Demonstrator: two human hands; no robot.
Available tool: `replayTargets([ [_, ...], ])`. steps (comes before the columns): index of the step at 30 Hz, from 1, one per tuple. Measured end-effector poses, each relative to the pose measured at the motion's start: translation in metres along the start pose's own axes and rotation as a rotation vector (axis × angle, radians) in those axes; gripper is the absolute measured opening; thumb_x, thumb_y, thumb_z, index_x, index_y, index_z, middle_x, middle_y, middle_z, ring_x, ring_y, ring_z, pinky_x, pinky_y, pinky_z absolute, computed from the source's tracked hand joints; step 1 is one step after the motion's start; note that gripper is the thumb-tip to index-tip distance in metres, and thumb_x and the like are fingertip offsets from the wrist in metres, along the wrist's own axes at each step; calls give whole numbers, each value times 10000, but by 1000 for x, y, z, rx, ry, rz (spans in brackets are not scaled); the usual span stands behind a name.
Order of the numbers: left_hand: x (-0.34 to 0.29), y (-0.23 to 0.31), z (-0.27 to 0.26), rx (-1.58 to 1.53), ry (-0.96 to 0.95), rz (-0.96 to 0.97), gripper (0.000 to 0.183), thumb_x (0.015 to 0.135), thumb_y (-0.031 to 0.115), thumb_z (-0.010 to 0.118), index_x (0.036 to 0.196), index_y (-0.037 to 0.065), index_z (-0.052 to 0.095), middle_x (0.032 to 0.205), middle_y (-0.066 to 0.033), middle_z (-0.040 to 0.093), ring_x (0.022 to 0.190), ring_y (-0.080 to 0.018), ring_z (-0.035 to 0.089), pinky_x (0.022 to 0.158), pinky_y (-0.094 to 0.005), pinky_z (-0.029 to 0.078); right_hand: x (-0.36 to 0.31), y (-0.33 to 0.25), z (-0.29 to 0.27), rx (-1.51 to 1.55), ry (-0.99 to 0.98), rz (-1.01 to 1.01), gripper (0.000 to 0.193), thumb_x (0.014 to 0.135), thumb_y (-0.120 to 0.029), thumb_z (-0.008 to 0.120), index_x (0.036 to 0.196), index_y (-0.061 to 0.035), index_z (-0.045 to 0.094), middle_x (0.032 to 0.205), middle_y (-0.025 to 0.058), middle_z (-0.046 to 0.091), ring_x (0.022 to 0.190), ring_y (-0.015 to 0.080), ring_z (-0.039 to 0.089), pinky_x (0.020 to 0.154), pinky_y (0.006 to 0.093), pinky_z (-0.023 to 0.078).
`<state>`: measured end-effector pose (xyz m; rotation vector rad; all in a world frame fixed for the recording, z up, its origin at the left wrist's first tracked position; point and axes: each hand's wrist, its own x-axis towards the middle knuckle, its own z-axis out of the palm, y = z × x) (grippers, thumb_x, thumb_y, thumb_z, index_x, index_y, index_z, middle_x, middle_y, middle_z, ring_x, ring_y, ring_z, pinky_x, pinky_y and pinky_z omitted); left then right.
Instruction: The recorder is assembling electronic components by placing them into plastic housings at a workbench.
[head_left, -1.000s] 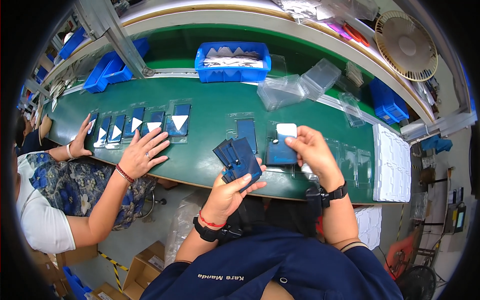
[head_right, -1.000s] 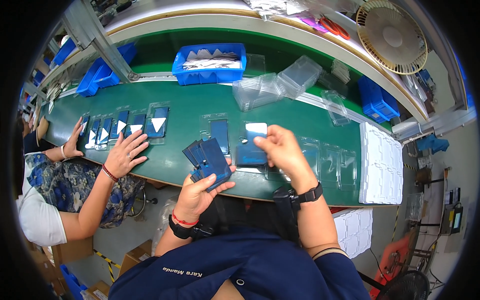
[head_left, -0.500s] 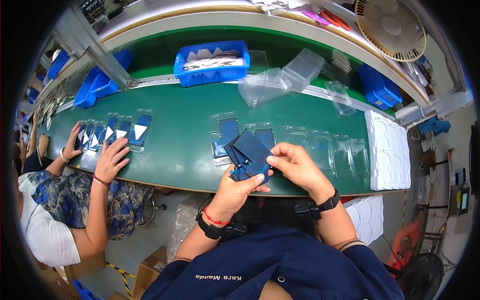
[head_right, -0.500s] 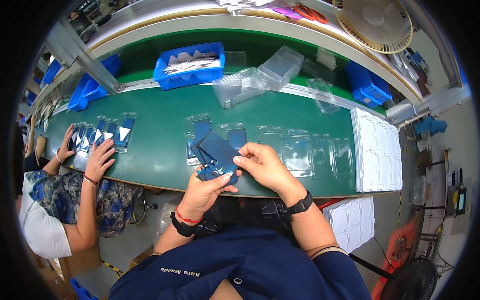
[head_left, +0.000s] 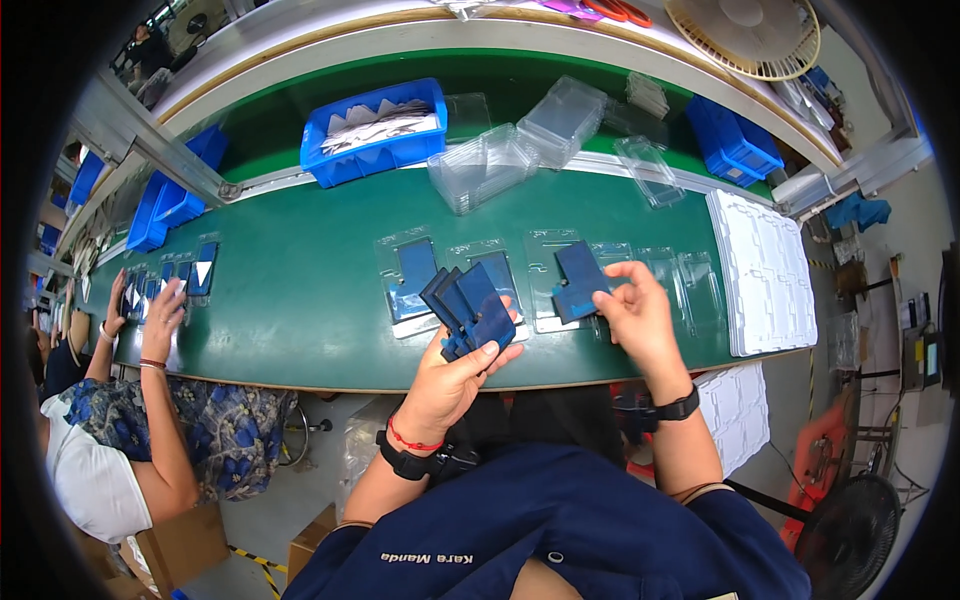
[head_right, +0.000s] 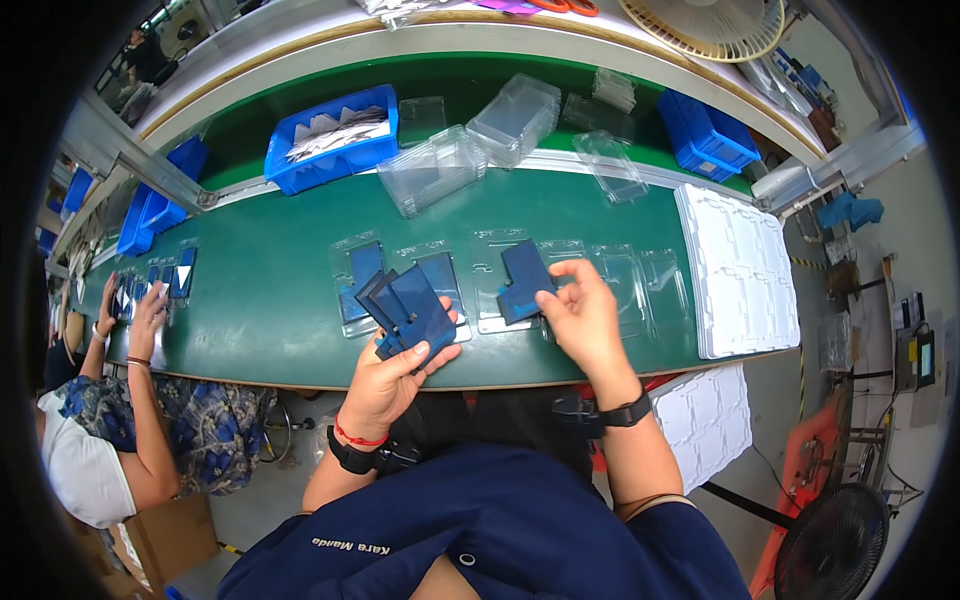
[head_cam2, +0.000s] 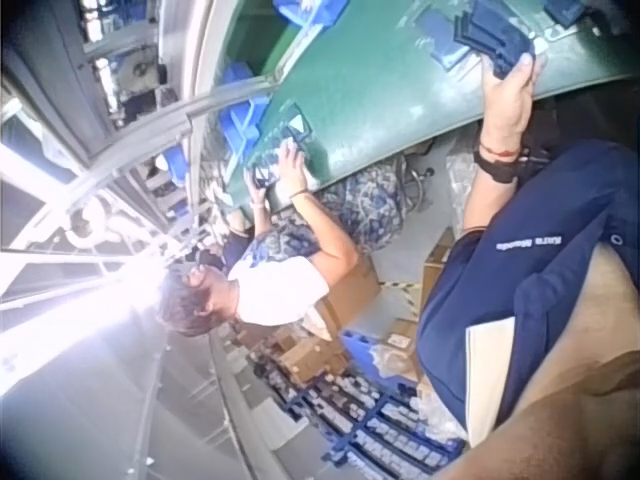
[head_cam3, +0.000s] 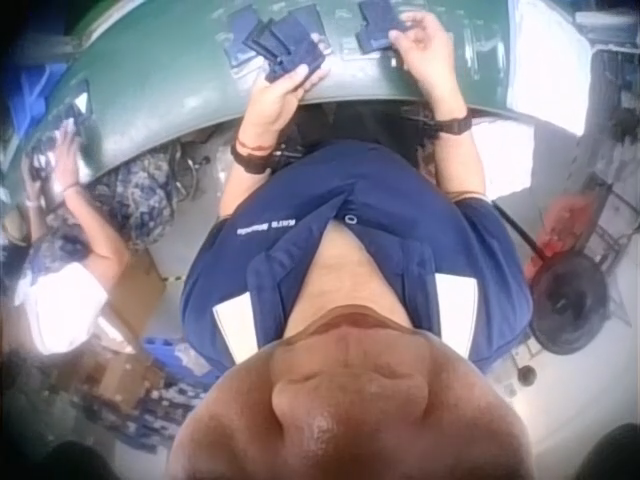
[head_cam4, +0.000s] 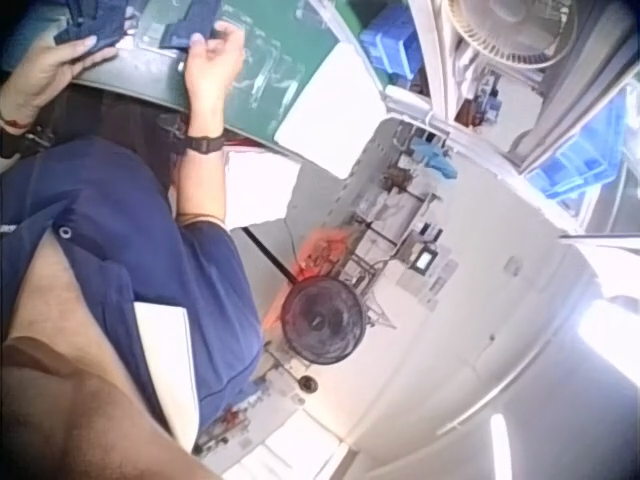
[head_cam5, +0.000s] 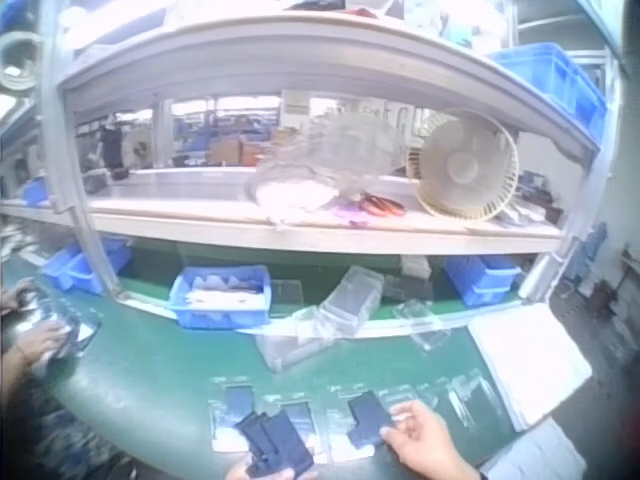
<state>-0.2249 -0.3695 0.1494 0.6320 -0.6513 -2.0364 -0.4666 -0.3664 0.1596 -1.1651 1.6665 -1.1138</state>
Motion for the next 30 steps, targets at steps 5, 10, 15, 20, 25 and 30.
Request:
replayTargets([
  [5,5,-6,-4,15,-5,-12,462,895,-22,513,1328,10,358,1325,-122,451,1212,-237,473,990,-437,451,-5,-12,18,-575,-4,-189,291,739,-173,729,957,-38,592,540,94,574,521,260,600,522,351,460],
  [10,9,-5,6,59,35,-46,456,892,-39,504,1323,23,367,1238,-115,516,1107,-243,556,926,-417,508,-15,-20,25,-730,75,-257,335,735,-257,735,970,-55,609,698,104,631,612,287,622,546,378,481],
  [15,15,-11,16,32,77,-28,431,882,-32,524,1292,10,397,1196,-135,537,1084,-270,571,889,-429,532,-12,-12,34,-861,163,-361,334,747,-296,712,990,-82,630,807,102,632,698,288,629,574,381,494],
  [20,17,-11,16,28,95,-43,483,883,-55,513,1333,22,356,1220,-125,519,1087,-255,571,875,-409,544,-15,-14,32,-696,175,-411,251,796,-249,688,938,-53,624,758,95,614,647,246,607,550,362,475],
  [25,21,-19,26,114,-22,-143,520,877,-70,516,1354,31,337,1259,-128,494,1100,-259,565,857,-402,554,-16,-4,14,-53,-193,-104,158,866,-177,642,926,-37,600,677,-6,575,566,66,523,484,234,401],
  [30,22,-19,28,-95,-59,-150,468,893,-31,512,1337,31,377,1360,-147,423,1270,-284,414,1023,-481,413,7,2,-44,19,57,16,103,853,-123,644,871,-44,581,653,-21,579,491,18,460,390,179,308],
])
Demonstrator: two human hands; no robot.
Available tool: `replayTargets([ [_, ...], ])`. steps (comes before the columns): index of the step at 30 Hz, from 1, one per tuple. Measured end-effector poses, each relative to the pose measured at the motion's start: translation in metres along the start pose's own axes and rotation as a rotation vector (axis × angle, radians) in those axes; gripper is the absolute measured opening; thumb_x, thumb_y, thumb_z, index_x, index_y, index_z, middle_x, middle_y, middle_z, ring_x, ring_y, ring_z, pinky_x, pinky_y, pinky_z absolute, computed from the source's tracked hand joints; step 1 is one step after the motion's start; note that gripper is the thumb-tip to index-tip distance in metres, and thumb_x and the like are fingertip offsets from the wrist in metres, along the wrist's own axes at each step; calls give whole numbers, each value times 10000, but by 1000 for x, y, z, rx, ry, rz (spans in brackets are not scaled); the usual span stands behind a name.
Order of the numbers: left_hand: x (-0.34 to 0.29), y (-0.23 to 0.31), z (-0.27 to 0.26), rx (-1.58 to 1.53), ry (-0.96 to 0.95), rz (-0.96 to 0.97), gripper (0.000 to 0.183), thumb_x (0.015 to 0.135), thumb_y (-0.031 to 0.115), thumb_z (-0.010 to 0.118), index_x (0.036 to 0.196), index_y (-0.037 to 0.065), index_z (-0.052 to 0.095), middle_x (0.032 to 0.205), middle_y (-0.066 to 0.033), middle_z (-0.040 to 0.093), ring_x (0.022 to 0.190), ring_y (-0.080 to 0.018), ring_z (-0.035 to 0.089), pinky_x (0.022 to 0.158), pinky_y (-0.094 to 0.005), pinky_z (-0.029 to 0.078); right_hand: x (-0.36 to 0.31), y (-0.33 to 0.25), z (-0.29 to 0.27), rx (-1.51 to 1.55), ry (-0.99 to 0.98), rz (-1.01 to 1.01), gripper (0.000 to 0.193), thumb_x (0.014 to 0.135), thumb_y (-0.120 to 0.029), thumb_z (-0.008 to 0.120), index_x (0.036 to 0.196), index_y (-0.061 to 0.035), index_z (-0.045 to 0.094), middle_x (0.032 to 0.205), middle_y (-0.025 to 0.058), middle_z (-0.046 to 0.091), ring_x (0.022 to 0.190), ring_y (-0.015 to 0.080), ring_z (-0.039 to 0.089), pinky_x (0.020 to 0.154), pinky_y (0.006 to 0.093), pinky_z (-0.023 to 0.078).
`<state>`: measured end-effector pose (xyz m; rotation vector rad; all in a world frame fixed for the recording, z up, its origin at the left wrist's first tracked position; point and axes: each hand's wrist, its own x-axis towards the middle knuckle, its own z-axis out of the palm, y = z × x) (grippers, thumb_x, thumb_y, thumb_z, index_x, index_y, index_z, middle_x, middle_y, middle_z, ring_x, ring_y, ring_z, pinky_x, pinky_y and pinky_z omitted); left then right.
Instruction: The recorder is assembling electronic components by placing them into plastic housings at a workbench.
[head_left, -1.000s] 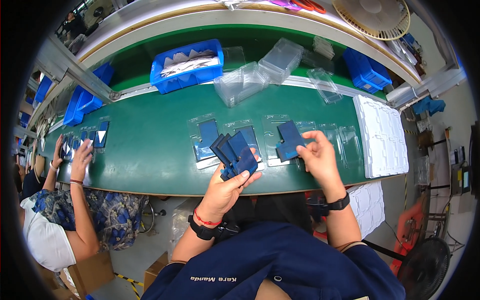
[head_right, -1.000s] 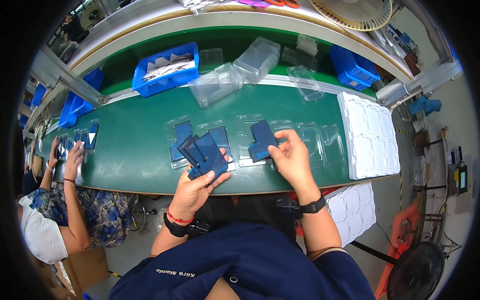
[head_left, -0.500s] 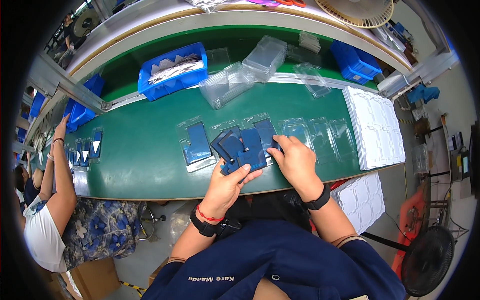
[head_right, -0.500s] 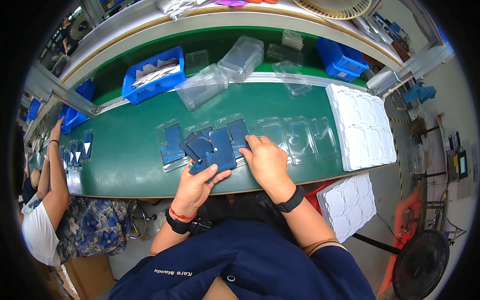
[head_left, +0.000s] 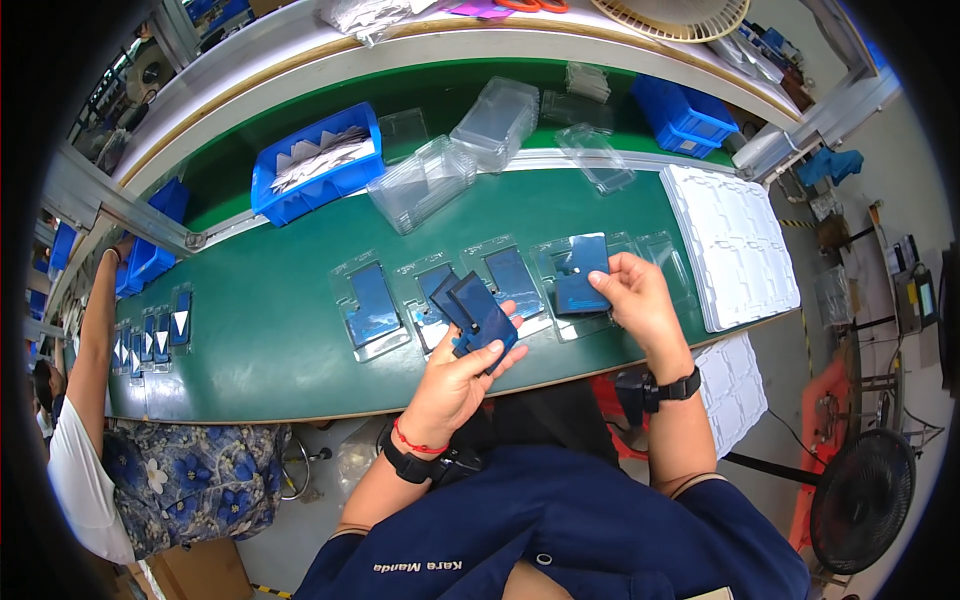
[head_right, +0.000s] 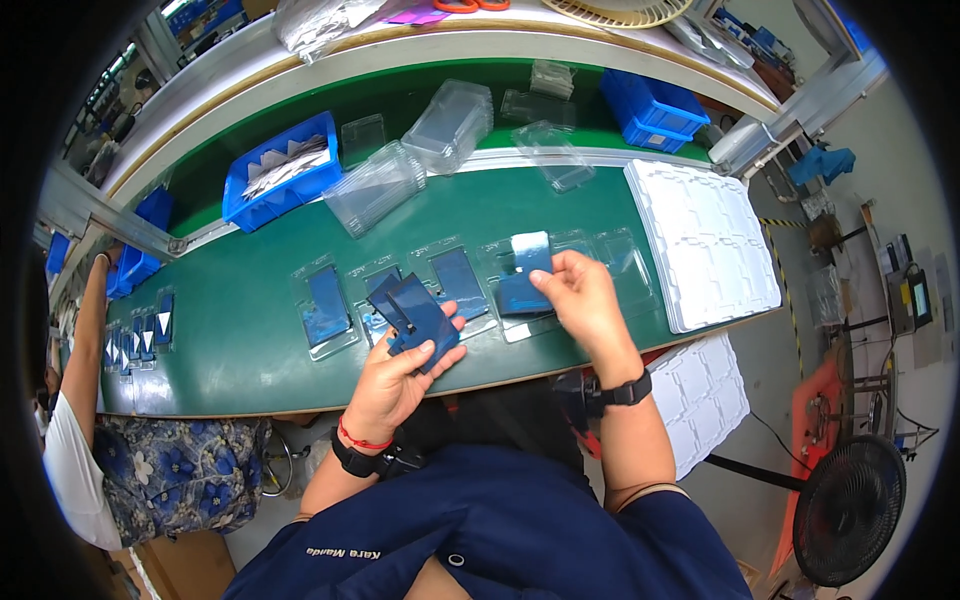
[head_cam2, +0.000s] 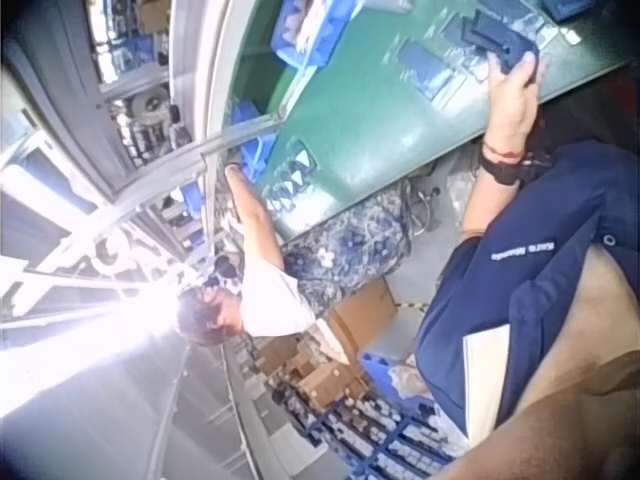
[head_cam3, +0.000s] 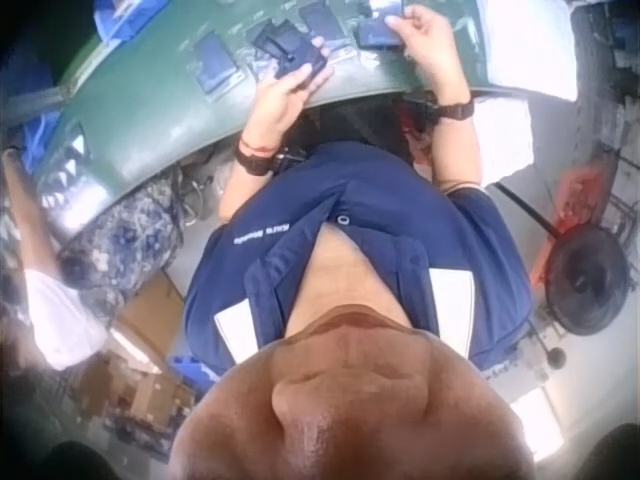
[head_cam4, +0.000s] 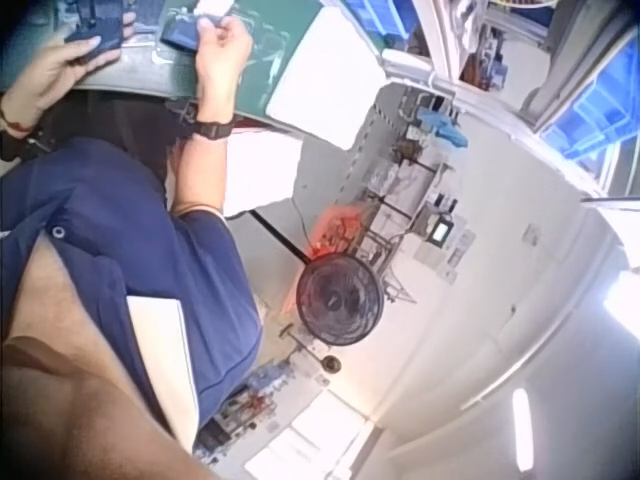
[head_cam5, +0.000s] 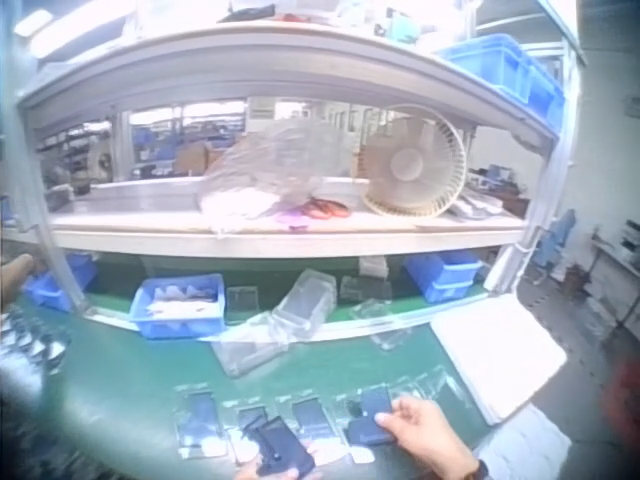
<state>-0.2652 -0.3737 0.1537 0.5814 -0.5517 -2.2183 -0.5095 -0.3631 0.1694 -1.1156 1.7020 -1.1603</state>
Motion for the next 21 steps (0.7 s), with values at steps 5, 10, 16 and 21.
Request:
replayTargets([
  [5,6,-6,6,45,55,34,433,900,-32,490,1315,7,376,1312,-165,470,1210,-292,479,999,-471,441,0,9,1,-704,115,-177,288,713,-192,786,738,22,594,572,66,593,498,91,530,462,269,424],
  [10,21,-14,13,257,49,81,396,895,-5,546,1267,33,416,1166,-107,545,1067,-245,574,886,-440,531,-20,-8,22,-281,73,-164,262,803,-215,713,898,15,632,701,65,647,614,96,577,558,253,451],
  [16,35,-26,17,374,6,57,437,884,5,572,1278,80,400,1121,-126,568,1014,-246,602,789,-371,572,-12,-1,-11,-8,-28,-133,156,861,-120,628,790,3,561,703,-27,526,643,40,452,555,233,384],
  [21,32,-19,12,355,29,79,423,886,13,572,1264,56,388,1082,-170,583,1002,-271,611,817,-386,558,13,14,-70,-269,115,125,190,783,-159,717,791,-18,590,651,-1,560,581,73,501,524,231,404],
])
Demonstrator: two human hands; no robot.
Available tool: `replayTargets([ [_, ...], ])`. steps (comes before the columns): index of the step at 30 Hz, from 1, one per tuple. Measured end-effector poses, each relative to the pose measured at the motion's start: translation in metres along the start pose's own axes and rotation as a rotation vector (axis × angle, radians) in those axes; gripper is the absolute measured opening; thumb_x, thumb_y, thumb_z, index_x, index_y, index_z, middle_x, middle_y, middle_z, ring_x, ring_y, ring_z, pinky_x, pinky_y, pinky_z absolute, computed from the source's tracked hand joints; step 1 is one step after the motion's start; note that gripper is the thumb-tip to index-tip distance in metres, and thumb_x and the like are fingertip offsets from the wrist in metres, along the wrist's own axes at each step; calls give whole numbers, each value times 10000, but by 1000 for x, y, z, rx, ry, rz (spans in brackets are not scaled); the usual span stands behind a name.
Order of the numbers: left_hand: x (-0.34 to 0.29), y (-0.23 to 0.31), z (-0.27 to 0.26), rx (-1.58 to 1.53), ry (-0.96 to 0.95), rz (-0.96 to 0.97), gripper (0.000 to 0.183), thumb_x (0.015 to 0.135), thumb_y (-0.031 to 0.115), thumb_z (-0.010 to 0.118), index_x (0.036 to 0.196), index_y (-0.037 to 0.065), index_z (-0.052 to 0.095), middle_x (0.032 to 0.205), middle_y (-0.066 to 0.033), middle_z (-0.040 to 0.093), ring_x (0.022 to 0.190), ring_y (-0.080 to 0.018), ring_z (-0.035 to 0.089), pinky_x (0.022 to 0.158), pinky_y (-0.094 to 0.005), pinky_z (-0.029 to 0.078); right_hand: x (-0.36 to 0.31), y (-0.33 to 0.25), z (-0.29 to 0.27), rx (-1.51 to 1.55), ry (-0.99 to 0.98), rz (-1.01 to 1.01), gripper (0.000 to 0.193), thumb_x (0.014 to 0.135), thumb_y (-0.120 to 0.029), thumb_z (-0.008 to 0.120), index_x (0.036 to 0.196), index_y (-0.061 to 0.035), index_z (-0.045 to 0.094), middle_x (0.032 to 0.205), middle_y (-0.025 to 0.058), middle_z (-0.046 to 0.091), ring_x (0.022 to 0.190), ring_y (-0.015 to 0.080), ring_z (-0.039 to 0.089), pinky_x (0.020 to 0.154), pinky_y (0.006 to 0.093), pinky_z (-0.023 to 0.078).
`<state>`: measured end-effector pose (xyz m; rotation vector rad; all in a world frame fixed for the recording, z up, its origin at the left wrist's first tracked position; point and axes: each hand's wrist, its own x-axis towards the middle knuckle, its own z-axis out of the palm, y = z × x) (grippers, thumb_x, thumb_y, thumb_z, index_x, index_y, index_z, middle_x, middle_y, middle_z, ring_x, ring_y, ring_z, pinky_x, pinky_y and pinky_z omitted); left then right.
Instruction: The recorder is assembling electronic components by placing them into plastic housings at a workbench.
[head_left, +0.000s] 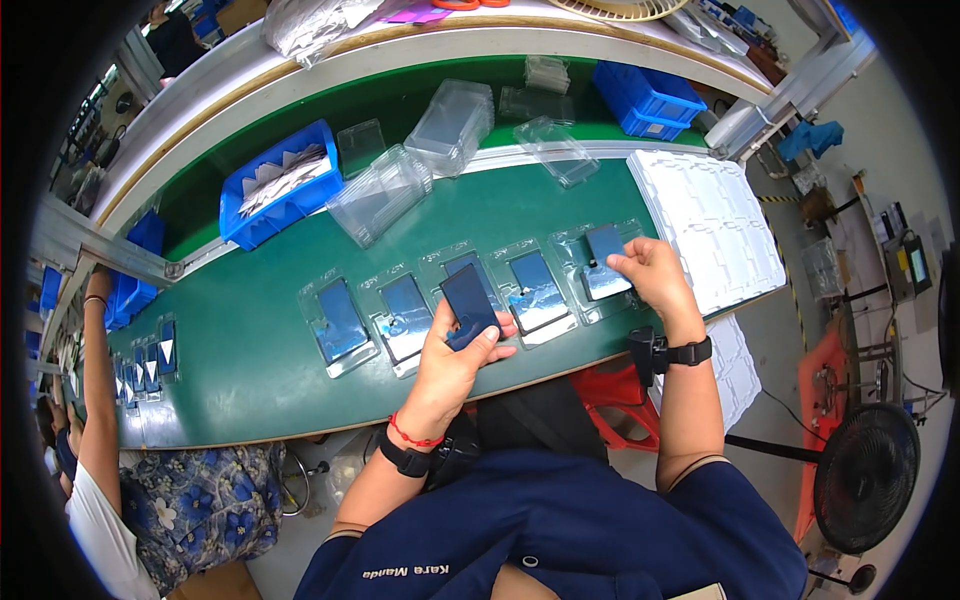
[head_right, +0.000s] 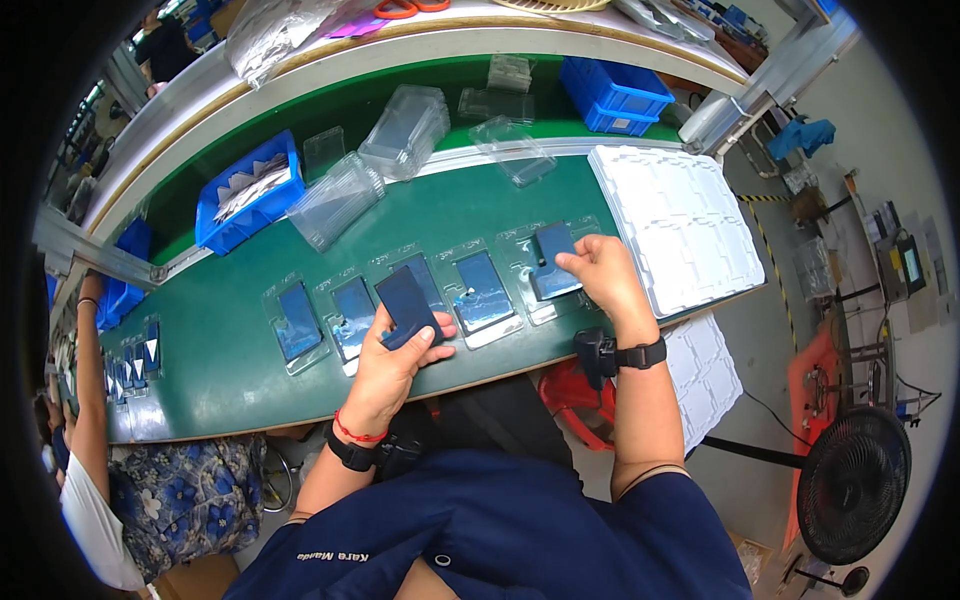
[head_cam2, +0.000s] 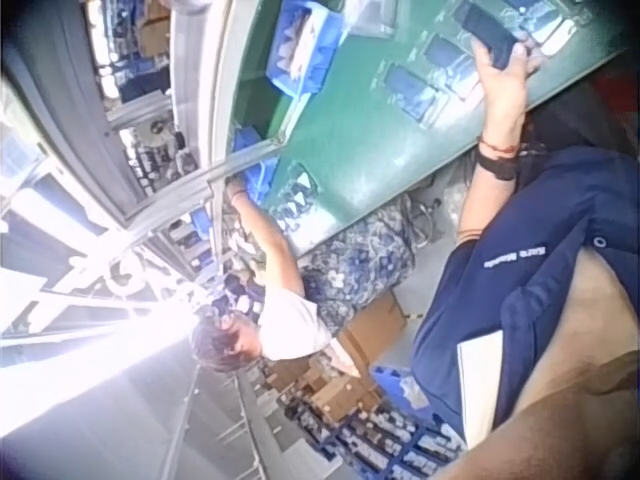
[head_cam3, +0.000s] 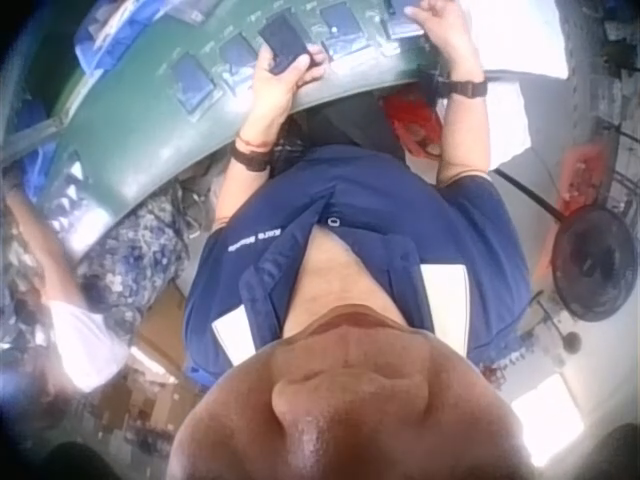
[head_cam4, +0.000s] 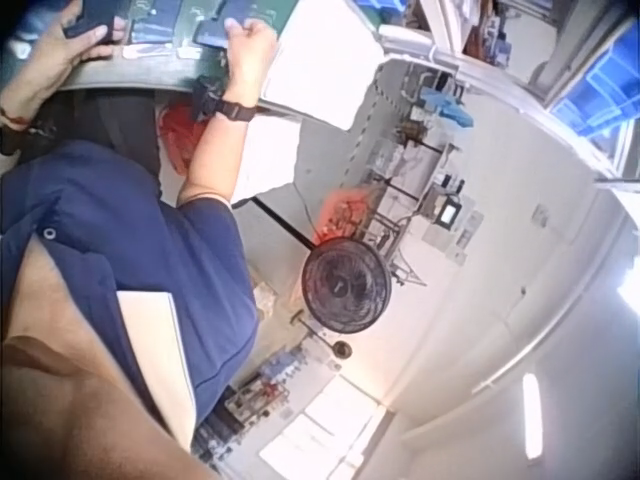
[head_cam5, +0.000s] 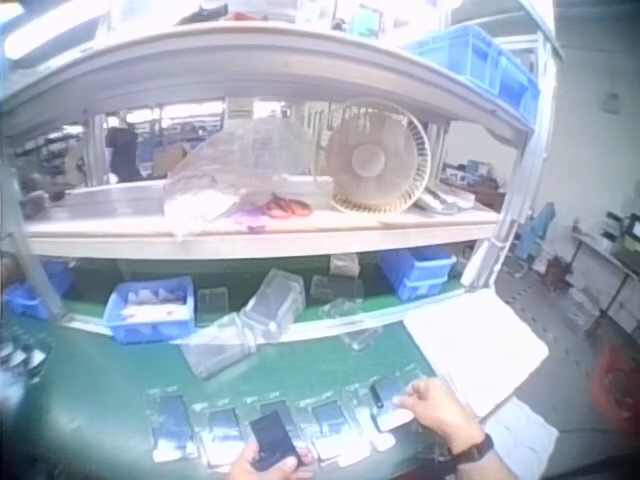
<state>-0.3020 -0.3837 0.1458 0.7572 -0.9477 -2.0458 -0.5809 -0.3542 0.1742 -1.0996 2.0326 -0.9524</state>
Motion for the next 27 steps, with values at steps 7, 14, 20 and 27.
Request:
replayTargets([
  [7,6,4,12,125,-11,24,504,886,-22,542,1338,51,332,1107,-169,575,1010,-267,607,819,-359,556,-31,-14,30,-336,234,-250,264,727,-186,760,824,6,607,661,74,583,601,155,556,560,292,451],
  [14,22,-16,40,569,-245,183,696,820,-14,604,1424,66,267,1103,-198,580,992,-177,569,788,-343,504,-66,-28,50,317,-134,-438,217,875,-140,620,1046,-18,566,865,37,549,811,124,525,752,276,455],
  [20,30,-5,26,1559,-231,681,355,813,35,591,1164,-19,570,1259,-213,513,1236,-379,420,1018,-479,359,-5,10,-33,-265,378,-223,299,806,-73,657,1071,22,555,770,193,651,657,281,638,665,333,504],
  [27,26,-15,22,1666,-244,708,335,813,45,581,1134,-52,569,1235,-195,534,1209,-359,458,1019,-464,369,-13,25,-8,-574,441,-399,306,749,-89,698,1037,-13,627,877,197,611,833,362,585,740,411,478],
])
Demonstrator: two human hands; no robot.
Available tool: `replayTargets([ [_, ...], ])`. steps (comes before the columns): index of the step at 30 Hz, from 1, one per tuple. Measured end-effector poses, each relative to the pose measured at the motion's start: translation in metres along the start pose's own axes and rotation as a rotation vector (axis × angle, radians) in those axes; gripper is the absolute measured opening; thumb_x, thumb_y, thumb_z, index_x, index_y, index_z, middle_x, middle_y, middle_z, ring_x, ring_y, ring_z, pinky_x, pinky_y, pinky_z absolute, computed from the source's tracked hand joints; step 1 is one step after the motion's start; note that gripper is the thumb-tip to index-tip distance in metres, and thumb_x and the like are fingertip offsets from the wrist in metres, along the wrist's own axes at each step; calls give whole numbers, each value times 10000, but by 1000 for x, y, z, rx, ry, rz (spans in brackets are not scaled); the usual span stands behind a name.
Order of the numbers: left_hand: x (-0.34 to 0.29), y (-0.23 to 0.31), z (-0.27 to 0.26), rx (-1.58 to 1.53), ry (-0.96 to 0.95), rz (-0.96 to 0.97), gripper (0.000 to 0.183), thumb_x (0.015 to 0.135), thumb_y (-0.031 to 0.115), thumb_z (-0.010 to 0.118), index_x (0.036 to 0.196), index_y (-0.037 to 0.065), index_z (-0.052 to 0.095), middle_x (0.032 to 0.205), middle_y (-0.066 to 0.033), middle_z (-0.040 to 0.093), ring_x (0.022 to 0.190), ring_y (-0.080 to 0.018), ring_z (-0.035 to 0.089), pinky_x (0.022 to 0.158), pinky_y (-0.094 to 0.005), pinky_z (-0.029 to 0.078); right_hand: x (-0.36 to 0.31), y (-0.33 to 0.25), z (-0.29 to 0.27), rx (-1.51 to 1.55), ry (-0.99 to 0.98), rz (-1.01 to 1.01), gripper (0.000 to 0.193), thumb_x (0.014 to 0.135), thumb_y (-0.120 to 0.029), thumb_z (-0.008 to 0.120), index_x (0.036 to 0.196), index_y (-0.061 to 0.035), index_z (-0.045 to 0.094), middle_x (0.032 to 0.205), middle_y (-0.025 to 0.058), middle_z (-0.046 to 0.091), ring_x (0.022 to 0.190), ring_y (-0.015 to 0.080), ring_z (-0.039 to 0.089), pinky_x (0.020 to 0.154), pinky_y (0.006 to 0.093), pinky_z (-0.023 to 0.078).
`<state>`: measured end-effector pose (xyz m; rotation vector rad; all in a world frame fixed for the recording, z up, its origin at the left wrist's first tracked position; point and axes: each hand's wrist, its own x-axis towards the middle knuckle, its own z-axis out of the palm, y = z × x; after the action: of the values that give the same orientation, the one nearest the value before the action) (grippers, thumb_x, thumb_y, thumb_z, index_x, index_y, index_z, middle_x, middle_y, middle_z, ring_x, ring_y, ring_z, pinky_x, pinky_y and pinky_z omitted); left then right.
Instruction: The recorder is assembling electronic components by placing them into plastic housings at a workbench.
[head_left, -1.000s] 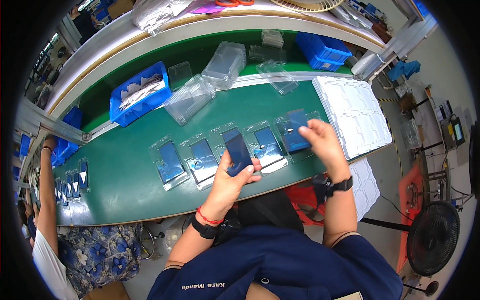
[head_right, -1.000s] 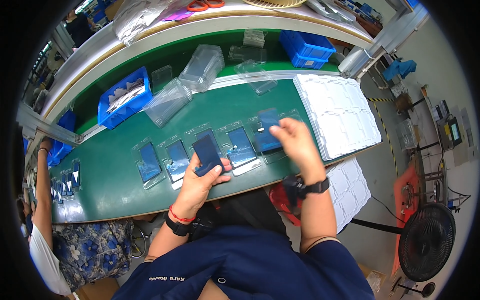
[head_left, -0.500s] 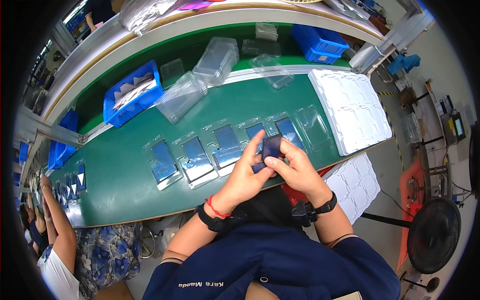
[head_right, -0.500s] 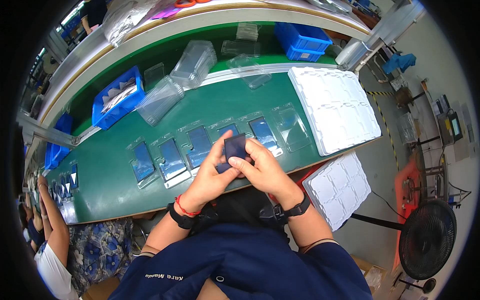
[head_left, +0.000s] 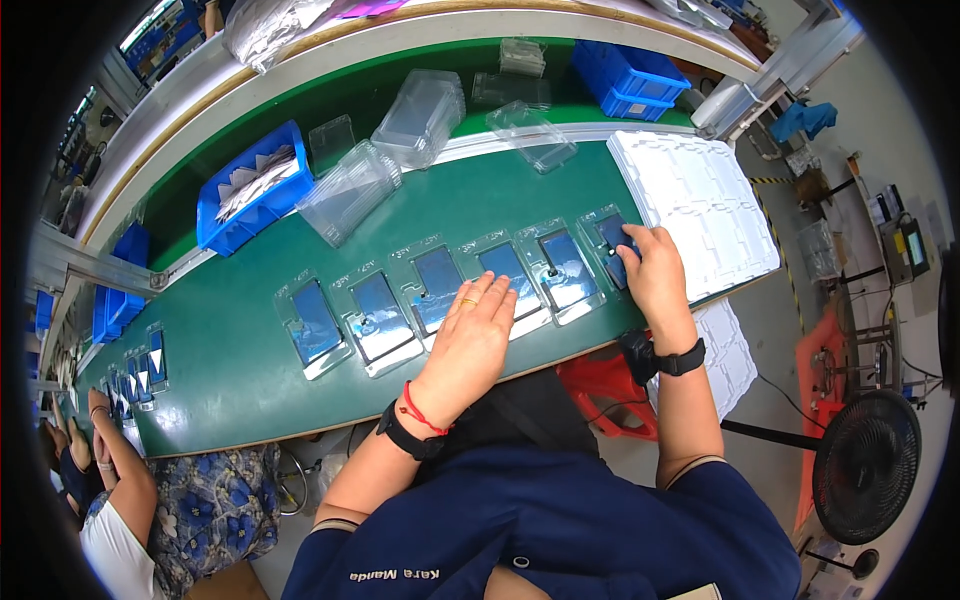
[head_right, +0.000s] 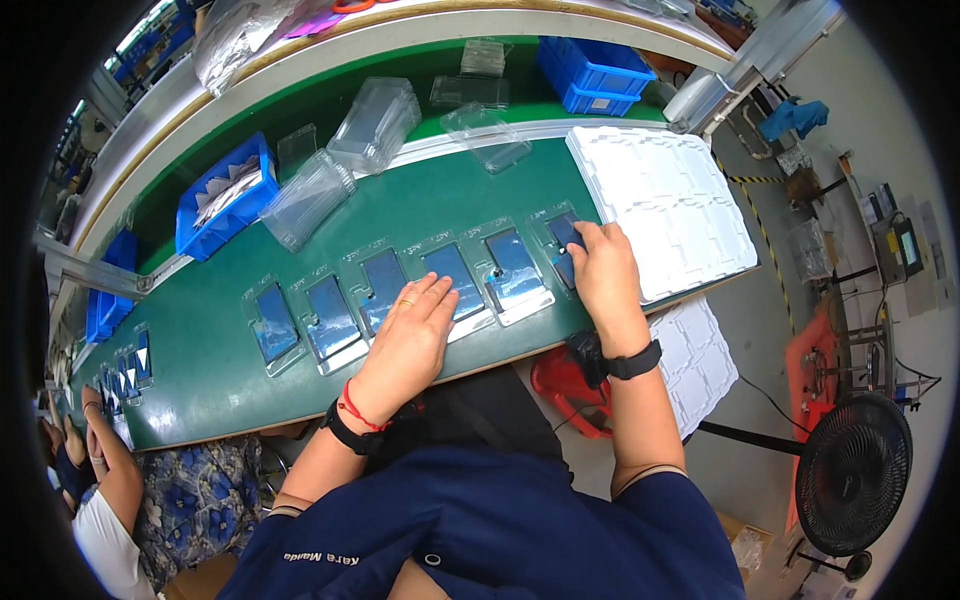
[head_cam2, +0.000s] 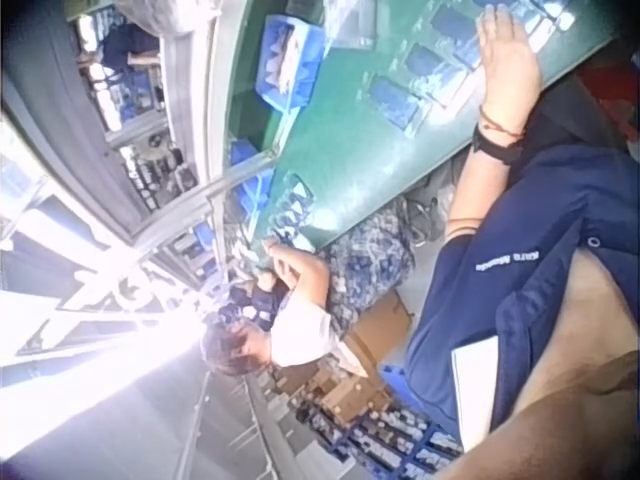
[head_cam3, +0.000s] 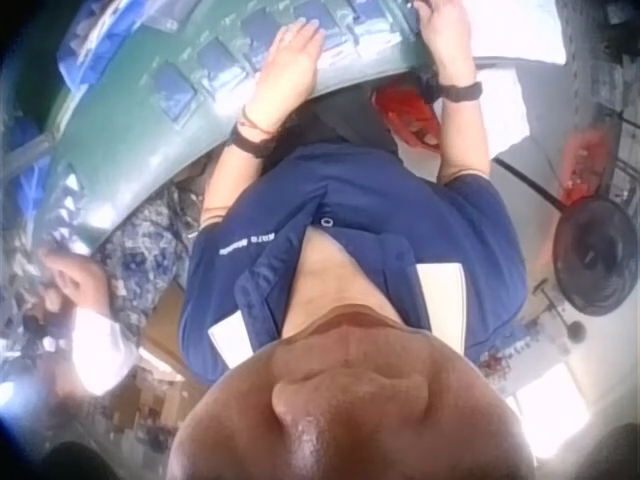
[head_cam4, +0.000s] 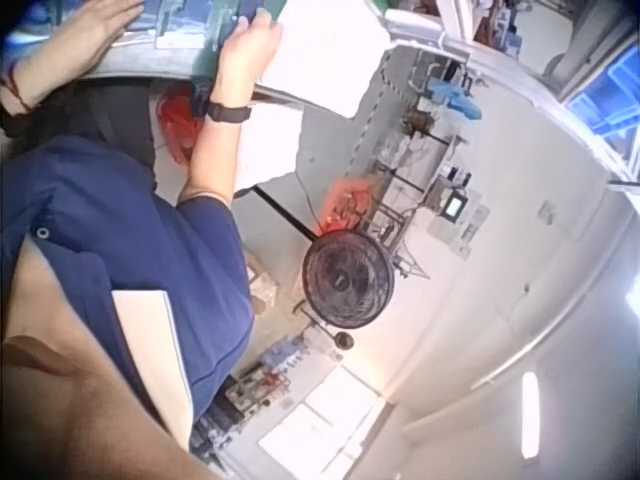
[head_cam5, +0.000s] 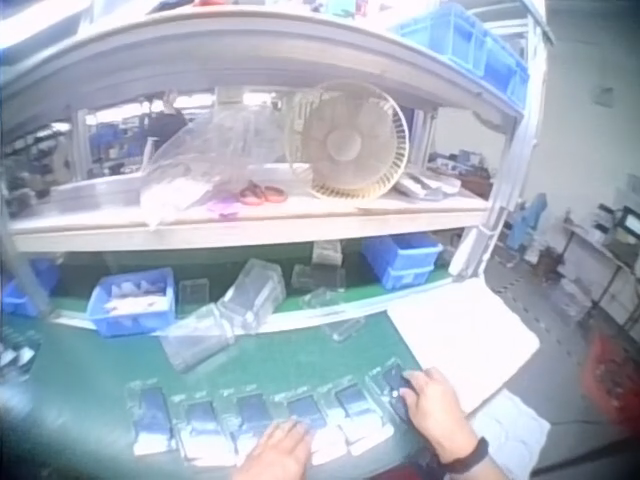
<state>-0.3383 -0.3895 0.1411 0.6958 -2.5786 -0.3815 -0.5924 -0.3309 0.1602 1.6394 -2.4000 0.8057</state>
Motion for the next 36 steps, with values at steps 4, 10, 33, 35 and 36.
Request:
replayTargets([
  [4,-1,4,-2,-7,27,-26,345,806,58,596,1129,-60,566,1199,-197,549,1183,-356,475,1011,-450,383,-21,-7,11,-111,29,-70,295,775,-148,686,1043,-28,658,1003,189,580,959,330,538,830,408,438],
  [10,-5,15,5,84,109,-128,371,790,88,629,1120,-71,567,1164,-212,557,1086,-344,513,947,-432,412,-43,-12,20,-208,95,-79,470,806,-268,669,1200,-30,575,1153,201,507,1040,350,469,878,445,376],
  [33,-53,10,-7,-83,288,-212,268,715,174,740,948,59,677,1087,-144,563,1094,-342,522,985,-558,345,-40,-108,28,197,-205,-600,293,755,-150,684,1032,-64,646,986,77,572,955,265,508,835,401,366],
  [35,-54,9,-8,-80,289,-210,266,712,175,742,944,60,678,1086,-143,563,1093,-341,523,985,-557,345,-40,-108,29,180,-214,-620,316,752,-154,687,1054,-75,641,998,78,564,961,266,506,839,401,367],
  [36,-54,9,-8,-76,289,-207,265,710,176,744,941,62,680,1086,-141,564,1092,-340,524,985,-555,346,-41,-107,29,163,-222,-638,339,750,-159,690,1077,-87,637,1009,78,557,966,268,503,842,400,367],
])
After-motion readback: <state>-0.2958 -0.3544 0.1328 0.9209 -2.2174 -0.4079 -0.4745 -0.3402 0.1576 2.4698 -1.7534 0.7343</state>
